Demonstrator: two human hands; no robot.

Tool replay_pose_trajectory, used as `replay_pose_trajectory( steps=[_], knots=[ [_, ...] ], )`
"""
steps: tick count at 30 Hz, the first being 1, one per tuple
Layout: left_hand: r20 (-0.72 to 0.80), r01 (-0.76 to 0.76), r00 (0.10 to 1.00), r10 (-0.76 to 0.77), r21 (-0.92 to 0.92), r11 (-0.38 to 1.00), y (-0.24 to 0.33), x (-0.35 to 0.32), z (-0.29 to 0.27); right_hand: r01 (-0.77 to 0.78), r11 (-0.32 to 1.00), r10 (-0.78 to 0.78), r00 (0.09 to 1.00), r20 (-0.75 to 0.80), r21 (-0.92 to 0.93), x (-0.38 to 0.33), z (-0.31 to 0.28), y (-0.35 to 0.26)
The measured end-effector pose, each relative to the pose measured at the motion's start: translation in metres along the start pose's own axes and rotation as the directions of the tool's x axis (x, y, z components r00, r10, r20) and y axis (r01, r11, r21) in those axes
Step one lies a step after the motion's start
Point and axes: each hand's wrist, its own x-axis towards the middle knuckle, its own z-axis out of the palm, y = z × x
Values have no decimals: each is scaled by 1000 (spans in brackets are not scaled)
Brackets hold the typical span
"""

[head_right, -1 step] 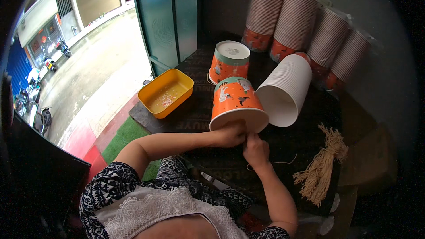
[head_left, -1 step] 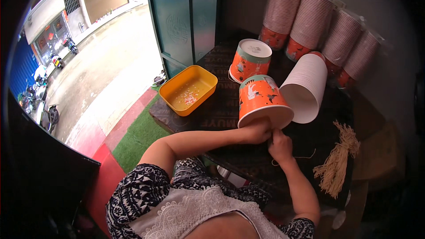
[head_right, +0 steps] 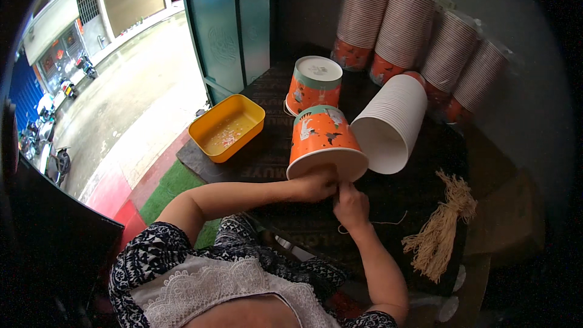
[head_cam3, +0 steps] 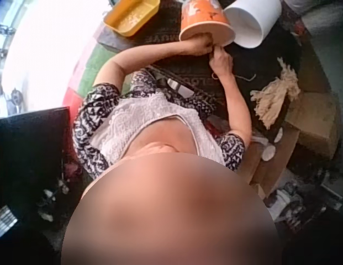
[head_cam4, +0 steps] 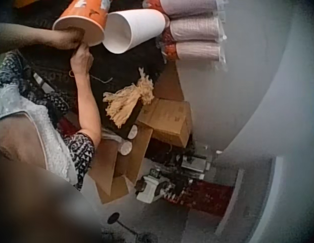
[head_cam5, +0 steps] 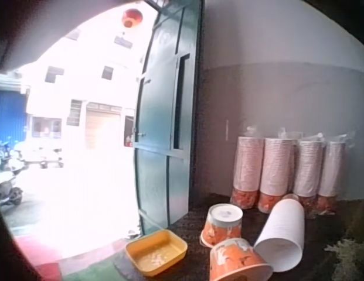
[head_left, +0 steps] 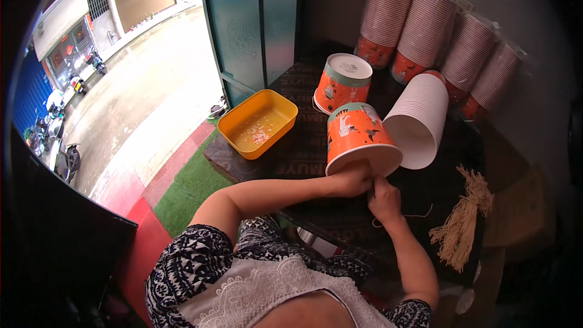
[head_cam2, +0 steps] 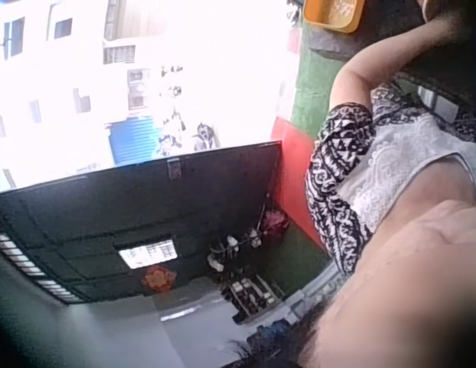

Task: Thread strings through holes in paper containers for packaging purposes.

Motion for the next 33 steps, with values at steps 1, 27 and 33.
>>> replay_pose_trajectory(
  steps=[1,27,33],
  knots=[
    [6,71,997,-71,-49,996,-1,0,0,12,997,-11,1000,-14,78,1,0,1],
    [80,359,930,-359,-409,839,2,14,-17,-315,935,320,948,-2,162,1,-15,-12],
    [52,409,907,-419,-351,842,4,14,-14,-210,978,210,978,0,15,-9,-20,-23]
  ],
)
